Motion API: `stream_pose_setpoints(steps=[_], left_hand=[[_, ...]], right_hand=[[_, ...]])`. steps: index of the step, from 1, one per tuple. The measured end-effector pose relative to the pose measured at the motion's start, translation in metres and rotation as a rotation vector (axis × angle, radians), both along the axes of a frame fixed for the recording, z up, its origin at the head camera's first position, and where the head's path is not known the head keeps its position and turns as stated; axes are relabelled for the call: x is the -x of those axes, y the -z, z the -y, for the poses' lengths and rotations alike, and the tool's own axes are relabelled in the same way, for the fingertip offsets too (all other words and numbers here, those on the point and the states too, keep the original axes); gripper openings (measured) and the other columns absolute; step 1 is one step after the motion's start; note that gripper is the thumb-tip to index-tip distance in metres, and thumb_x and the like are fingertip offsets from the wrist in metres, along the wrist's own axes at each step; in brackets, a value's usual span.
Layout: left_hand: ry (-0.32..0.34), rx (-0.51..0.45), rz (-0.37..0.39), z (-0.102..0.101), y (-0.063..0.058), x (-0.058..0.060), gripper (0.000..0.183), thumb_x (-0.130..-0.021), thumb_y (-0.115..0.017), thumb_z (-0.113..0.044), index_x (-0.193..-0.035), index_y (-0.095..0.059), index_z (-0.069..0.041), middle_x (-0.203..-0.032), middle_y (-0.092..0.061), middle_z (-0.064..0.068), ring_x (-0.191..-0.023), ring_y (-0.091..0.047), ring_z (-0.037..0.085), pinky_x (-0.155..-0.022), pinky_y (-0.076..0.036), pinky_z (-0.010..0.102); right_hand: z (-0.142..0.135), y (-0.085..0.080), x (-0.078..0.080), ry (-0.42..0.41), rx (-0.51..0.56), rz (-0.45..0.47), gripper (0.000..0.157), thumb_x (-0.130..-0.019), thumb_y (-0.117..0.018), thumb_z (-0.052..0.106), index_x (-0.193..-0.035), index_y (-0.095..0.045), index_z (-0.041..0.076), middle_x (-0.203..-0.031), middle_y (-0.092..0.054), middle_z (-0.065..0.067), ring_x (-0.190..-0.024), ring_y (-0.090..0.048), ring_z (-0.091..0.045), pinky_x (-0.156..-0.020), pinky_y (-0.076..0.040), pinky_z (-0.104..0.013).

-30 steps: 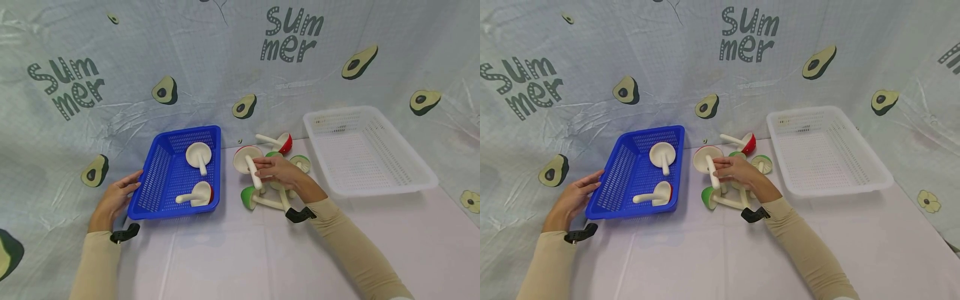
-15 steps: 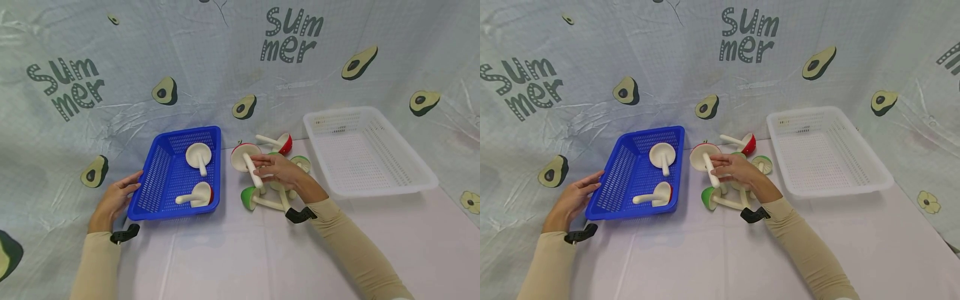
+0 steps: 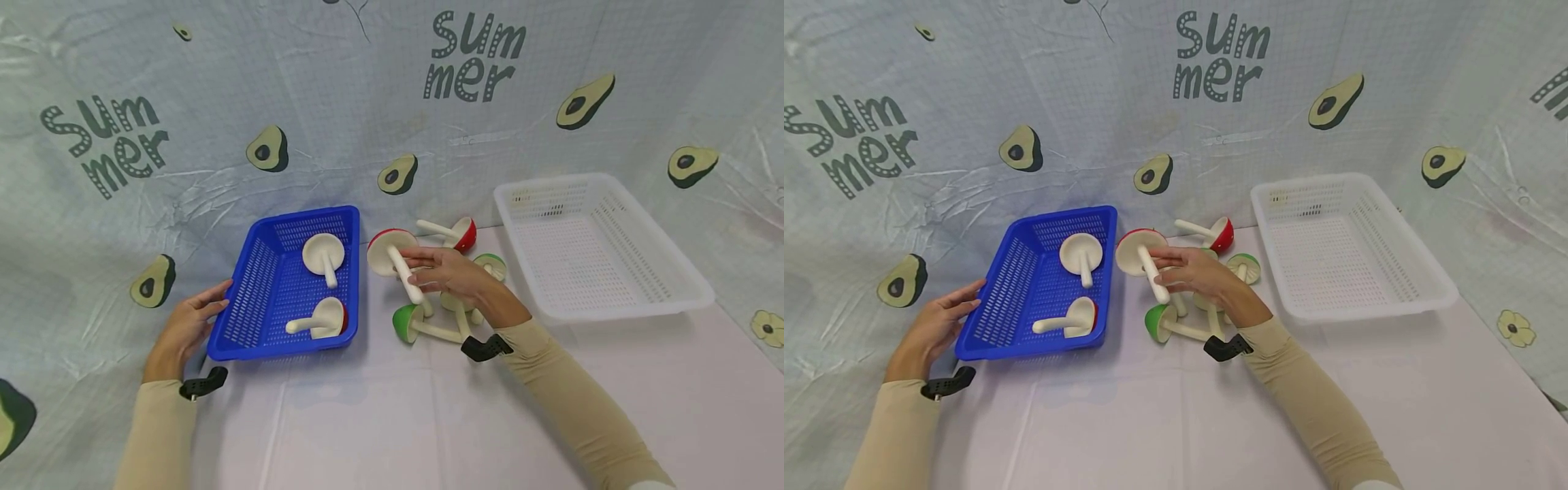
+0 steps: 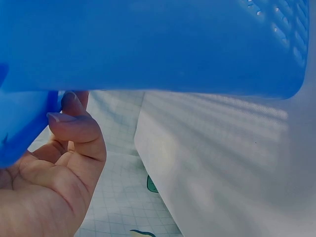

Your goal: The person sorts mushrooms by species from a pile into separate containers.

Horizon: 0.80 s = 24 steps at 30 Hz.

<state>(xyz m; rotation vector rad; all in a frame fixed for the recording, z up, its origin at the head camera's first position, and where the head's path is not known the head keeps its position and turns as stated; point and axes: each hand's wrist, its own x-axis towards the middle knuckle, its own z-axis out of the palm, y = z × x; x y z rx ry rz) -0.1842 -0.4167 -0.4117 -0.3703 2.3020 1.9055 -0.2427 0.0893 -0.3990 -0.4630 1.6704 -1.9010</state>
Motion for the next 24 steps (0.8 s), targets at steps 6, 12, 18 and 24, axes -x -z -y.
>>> stream_pose_setpoints(steps=[6,12,18,24], left_hand=[[-0.001,0.003,0.008,0.001,0.001,0.001,0.06,-0.104,-0.06,-0.019,-0.158,-0.035,-0.012,-0.121,-0.051,-0.01,-0.098,-0.062,0.004,-0.078,-0.057,0.02],[-0.002,-0.012,0.001,0.001,0.001,0.0,0.061,-0.103,-0.061,-0.019,-0.158,-0.036,-0.011,-0.12,-0.052,-0.009,-0.097,-0.063,0.004,-0.077,-0.057,0.02],[0.007,0.051,0.015,0.0,-0.001,-0.001,0.059,-0.104,-0.061,-0.024,-0.158,-0.038,-0.016,-0.123,-0.05,-0.011,-0.101,-0.06,0.004,-0.078,-0.056,0.019],[0.02,0.095,0.014,-0.001,-0.002,0.0,0.057,-0.105,-0.059,-0.025,-0.157,-0.038,-0.018,-0.124,-0.049,-0.012,-0.105,-0.058,0.006,-0.08,-0.055,0.018]], right_hand=[[0.007,-0.004,0.003,-0.02,0.008,0.01,0.063,-0.094,-0.066,-0.003,-0.153,-0.043,0.005,-0.147,-0.052,-0.017,-0.117,-0.064,-0.019,-0.095,-0.055,-0.034],[0.014,-0.005,0.006,-0.043,-0.009,-0.005,0.062,-0.095,-0.065,-0.001,-0.153,-0.044,0.007,-0.147,-0.053,-0.015,-0.118,-0.063,-0.02,-0.097,-0.055,-0.035],[0.023,-0.009,0.011,-0.052,-0.031,0.018,0.061,-0.096,-0.067,0.002,-0.153,-0.045,0.01,-0.149,-0.052,-0.011,-0.122,-0.062,-0.021,-0.09,-0.056,-0.033],[0.031,-0.012,0.011,-0.075,-0.012,0.015,0.061,-0.096,-0.066,0.003,-0.153,-0.045,0.01,-0.15,-0.052,-0.011,-0.124,-0.061,-0.021,-0.093,-0.056,-0.036]])
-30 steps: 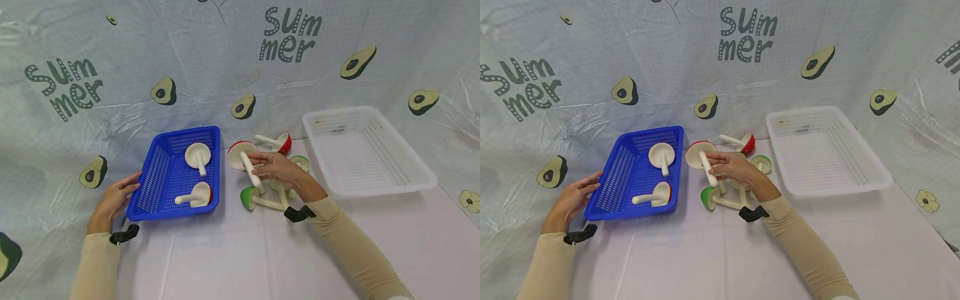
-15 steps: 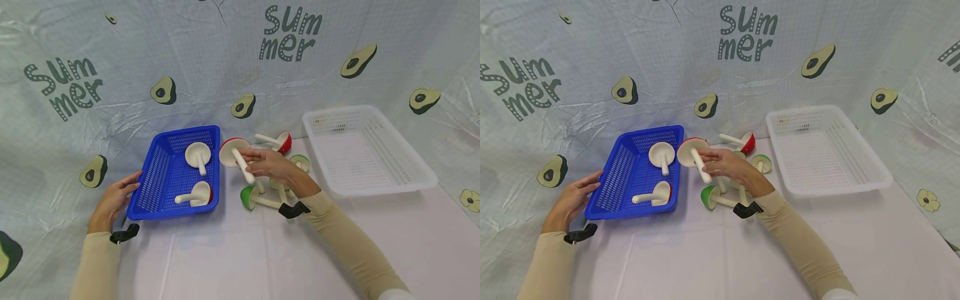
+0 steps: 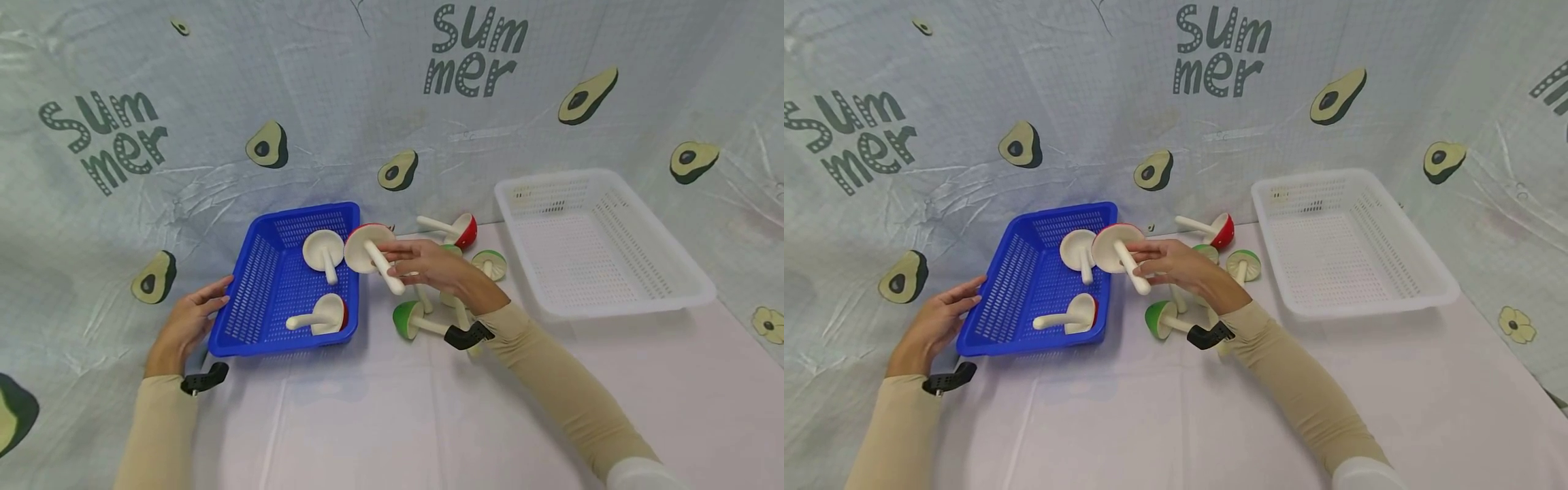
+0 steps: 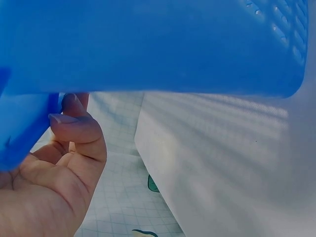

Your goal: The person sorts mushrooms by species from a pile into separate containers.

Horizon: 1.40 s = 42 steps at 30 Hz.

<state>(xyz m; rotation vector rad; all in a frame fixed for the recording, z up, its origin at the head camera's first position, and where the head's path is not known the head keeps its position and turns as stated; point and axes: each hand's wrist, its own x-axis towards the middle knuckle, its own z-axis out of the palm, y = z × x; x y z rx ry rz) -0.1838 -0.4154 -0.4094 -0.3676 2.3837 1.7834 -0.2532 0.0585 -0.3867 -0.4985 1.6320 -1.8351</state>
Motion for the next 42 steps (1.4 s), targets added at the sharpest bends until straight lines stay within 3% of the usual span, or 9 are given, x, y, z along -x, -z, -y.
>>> stream_pose_setpoints(steps=[16,27,42], left_hand=[[-0.002,-0.102,-0.014,0.0,-0.001,-0.001,0.059,-0.104,-0.06,-0.019,-0.158,-0.038,-0.015,-0.122,-0.051,-0.008,-0.1,-0.062,0.005,-0.078,-0.057,0.02],[-0.01,-0.091,-0.016,0.0,0.0,-0.001,0.06,-0.103,-0.062,-0.02,-0.157,-0.038,-0.015,-0.121,-0.051,-0.009,-0.099,-0.062,0.004,-0.078,-0.057,0.02],[-0.007,-0.11,-0.022,0.001,0.002,0.001,0.059,-0.103,-0.061,-0.019,-0.157,-0.038,-0.015,-0.121,-0.053,-0.01,-0.101,-0.062,0.003,-0.078,-0.057,0.02]], right_hand=[[0.027,-0.006,0.008,-0.05,0.026,-0.002,0.061,-0.094,-0.067,0.005,-0.152,-0.048,0.011,-0.144,-0.056,-0.01,-0.119,-0.06,-0.02,-0.091,-0.054,-0.035],[0.044,-0.005,0.012,-0.08,0.015,0.02,0.062,-0.093,-0.069,0.005,-0.151,-0.05,0.015,-0.142,-0.056,-0.009,-0.119,-0.059,-0.02,-0.1,-0.052,-0.041],[0.059,-0.004,0.017,-0.115,0.02,0.04,0.064,-0.091,-0.07,0.003,-0.151,-0.05,0.014,-0.141,-0.056,-0.007,-0.115,-0.061,-0.018,-0.097,-0.053,-0.038]])
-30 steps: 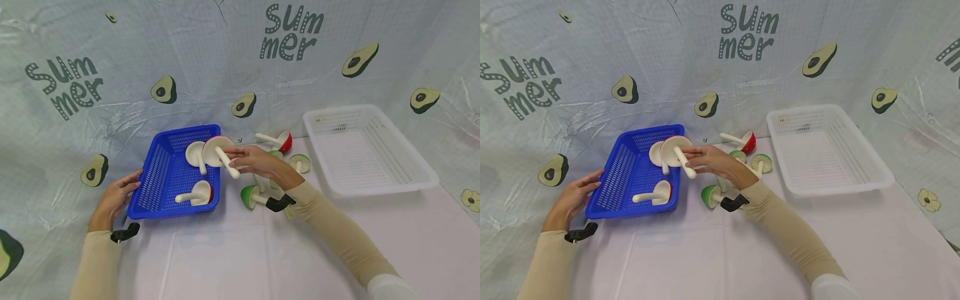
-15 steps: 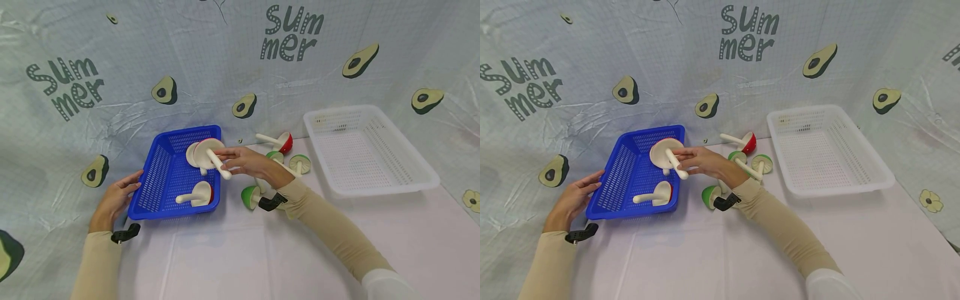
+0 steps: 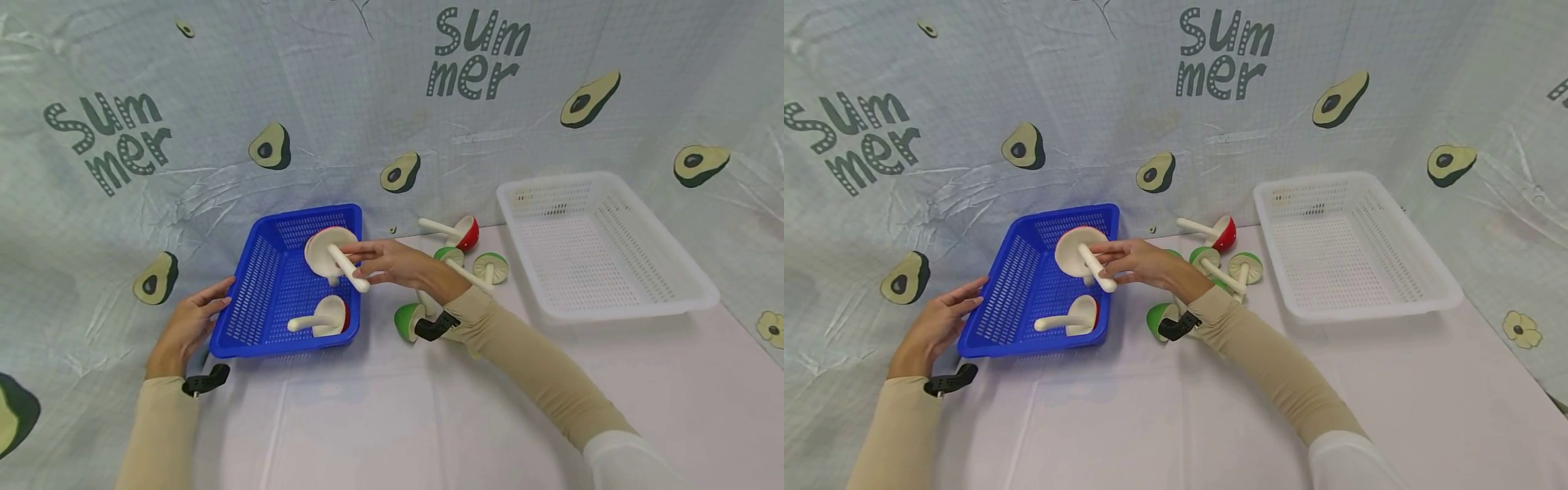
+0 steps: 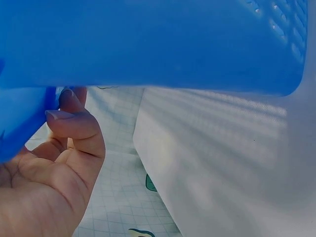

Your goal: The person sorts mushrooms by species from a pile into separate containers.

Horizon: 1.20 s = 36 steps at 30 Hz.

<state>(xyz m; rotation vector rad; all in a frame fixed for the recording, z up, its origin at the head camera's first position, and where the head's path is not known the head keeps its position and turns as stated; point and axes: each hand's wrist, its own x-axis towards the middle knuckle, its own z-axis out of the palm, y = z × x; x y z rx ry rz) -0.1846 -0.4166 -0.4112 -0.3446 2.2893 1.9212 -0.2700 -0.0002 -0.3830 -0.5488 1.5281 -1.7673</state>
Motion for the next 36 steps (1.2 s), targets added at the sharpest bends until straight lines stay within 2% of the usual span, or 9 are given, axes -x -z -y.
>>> stream_pose_setpoints(steps=[6,15,20,26,36], left_hand=[[0.0,0.007,0.001,-0.001,0.0,-0.001,0.06,-0.103,-0.062,-0.02,-0.158,-0.037,-0.014,-0.121,-0.052,-0.01,-0.1,-0.062,0.003,-0.078,-0.057,0.02],[-0.009,0.011,0.005,-0.002,-0.001,-0.001,0.06,-0.103,-0.062,-0.02,-0.157,-0.038,-0.015,-0.122,-0.053,-0.011,-0.1,-0.062,0.003,-0.078,-0.057,0.02],[-0.015,0.052,0.022,-0.003,0.0,-0.003,0.059,-0.103,-0.062,-0.021,-0.157,-0.038,-0.016,-0.123,-0.052,-0.012,-0.102,-0.06,0.003,-0.079,-0.056,0.019],[-0.028,0.058,0.017,-0.004,-0.001,-0.003,0.059,-0.103,-0.062,-0.022,-0.157,-0.04,-0.016,-0.122,-0.052,-0.012,-0.102,-0.06,0.003,-0.078,-0.056,0.019],[-0.018,0.081,0.022,-0.002,-0.001,0.001,0.058,-0.104,-0.061,-0.022,-0.157,-0.039,-0.018,-0.124,-0.051,-0.012,-0.104,-0.059,0.004,-0.08,-0.056,0.019]], right_hand=[[0.005,0.002,0.001,-0.022,0.005,0.004,0.065,-0.09,-0.072,0.003,-0.151,-0.049,0.015,-0.145,-0.055,-0.007,-0.121,-0.059,-0.019,-0.098,-0.053,-0.038],[0.014,0.002,0.002,-0.048,0.015,-0.01,0.066,-0.089,-0.072,0.001,-0.151,-0.05,0.013,-0.141,-0.057,-0.008,-0.118,-0.06,-0.019,-0.088,-0.055,-0.034],[0.02,0.002,0.003,-0.061,-0.014,0.006,0.068,-0.088,-0.073,0.001,-0.151,-0.05,0.014,-0.141,-0.057,-0.007,-0.121,-0.059,-0.019,-0.091,-0.054,-0.034],[0.03,0.001,0.007,-0.079,-0.047,-0.035,0.066,-0.09,-0.073,0.004,-0.151,-0.051,0.016,-0.145,-0.054,-0.005,-0.125,-0.056,-0.019,-0.095,-0.052,-0.035],[0.041,0.001,0.01,-0.116,-0.017,-0.03,0.067,-0.092,-0.07,-0.001,-0.153,-0.048,0.014,-0.146,-0.05,-0.009,-0.122,-0.056,-0.019,-0.097,-0.054,-0.034]])
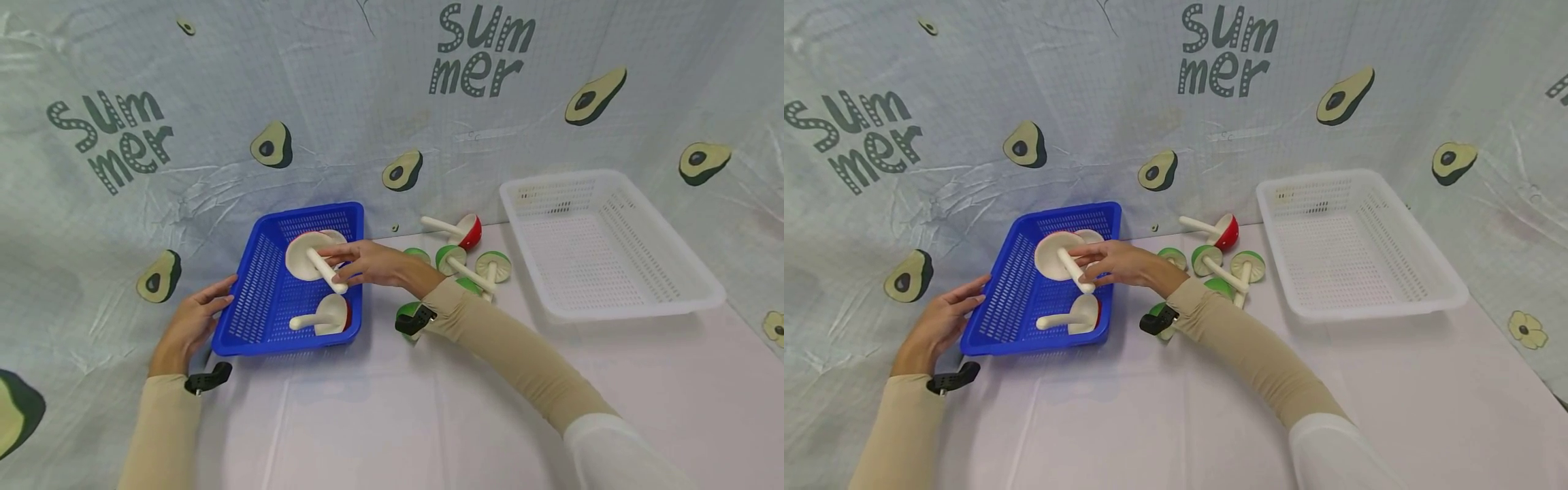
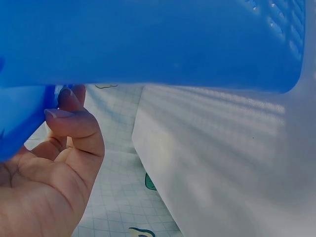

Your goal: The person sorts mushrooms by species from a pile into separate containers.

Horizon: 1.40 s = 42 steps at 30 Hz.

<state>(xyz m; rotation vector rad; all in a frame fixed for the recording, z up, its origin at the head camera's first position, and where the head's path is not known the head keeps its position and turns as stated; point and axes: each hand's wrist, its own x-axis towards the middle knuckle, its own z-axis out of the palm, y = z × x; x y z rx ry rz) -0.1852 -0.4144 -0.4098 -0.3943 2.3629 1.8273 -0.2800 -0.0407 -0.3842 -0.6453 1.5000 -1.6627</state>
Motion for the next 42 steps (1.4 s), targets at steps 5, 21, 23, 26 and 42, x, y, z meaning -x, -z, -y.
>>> stream_pose_setpoints(steps=[5,21,23,26,42], left_hand=[[0.002,-0.015,0.0,0.0,-0.001,-0.001,0.058,-0.104,-0.061,-0.022,-0.157,-0.039,-0.018,-0.125,-0.051,-0.012,-0.104,-0.06,0.004,-0.08,-0.056,0.019],[0.011,-0.041,-0.006,-0.003,-0.002,-0.003,0.059,-0.103,-0.061,-0.019,-0.157,-0.038,-0.016,-0.122,-0.052,-0.01,-0.104,-0.06,0.005,-0.08,-0.056,0.021],[0.011,-0.047,-0.009,-0.002,-0.002,-0.002,0.059,-0.103,-0.061,-0.019,-0.158,-0.038,-0.016,-0.122,-0.052,-0.01,-0.104,-0.06,0.006,-0.08,-0.056,0.021],[0.012,-0.045,-0.01,-0.002,-0.003,-0.003,0.059,-0.103,-0.062,-0.02,-0.157,-0.038,-0.016,-0.123,-0.052,-0.011,-0.105,-0.06,0.006,-0.08,-0.056,0.021],[0.029,0.015,-0.011,0.0,0.0,-0.001,0.057,-0.105,-0.058,-0.02,-0.158,-0.037,-0.017,-0.131,-0.05,-0.006,-0.108,-0.058,0.005,-0.082,-0.056,0.02]], right_hand=[[0.005,0.0,0.001,-0.014,-0.011,-0.032,0.066,-0.093,-0.07,0.001,-0.153,-0.046,0.014,-0.147,-0.05,-0.01,-0.122,-0.057,-0.02,-0.096,-0.055,-0.033],[0.023,-0.001,0.004,-0.029,-0.083,-0.057,0.07,-0.091,-0.073,0.003,-0.154,-0.045,0.011,-0.147,-0.053,-0.01,-0.125,-0.059,-0.02,-0.101,-0.053,-0.034],[0.025,-0.001,0.004,-0.044,-0.086,-0.068,0.069,-0.092,-0.073,0.003,-0.154,-0.044,0.009,-0.15,-0.051,-0.011,-0.126,-0.059,-0.02,-0.102,-0.053,-0.034],[0.027,0.0,0.004,-0.066,-0.096,-0.085,0.069,-0.091,-0.074,0.004,-0.153,-0.045,0.009,-0.149,-0.052,-0.011,-0.125,-0.06,-0.019,-0.101,-0.053,-0.033],[0.028,0.008,0.003,-0.083,-0.191,-0.239,0.056,-0.092,-0.078,0.018,-0.143,-0.058,0.006,-0.131,-0.067,-0.003,-0.116,-0.065,-0.01,-0.098,-0.053,-0.026]])
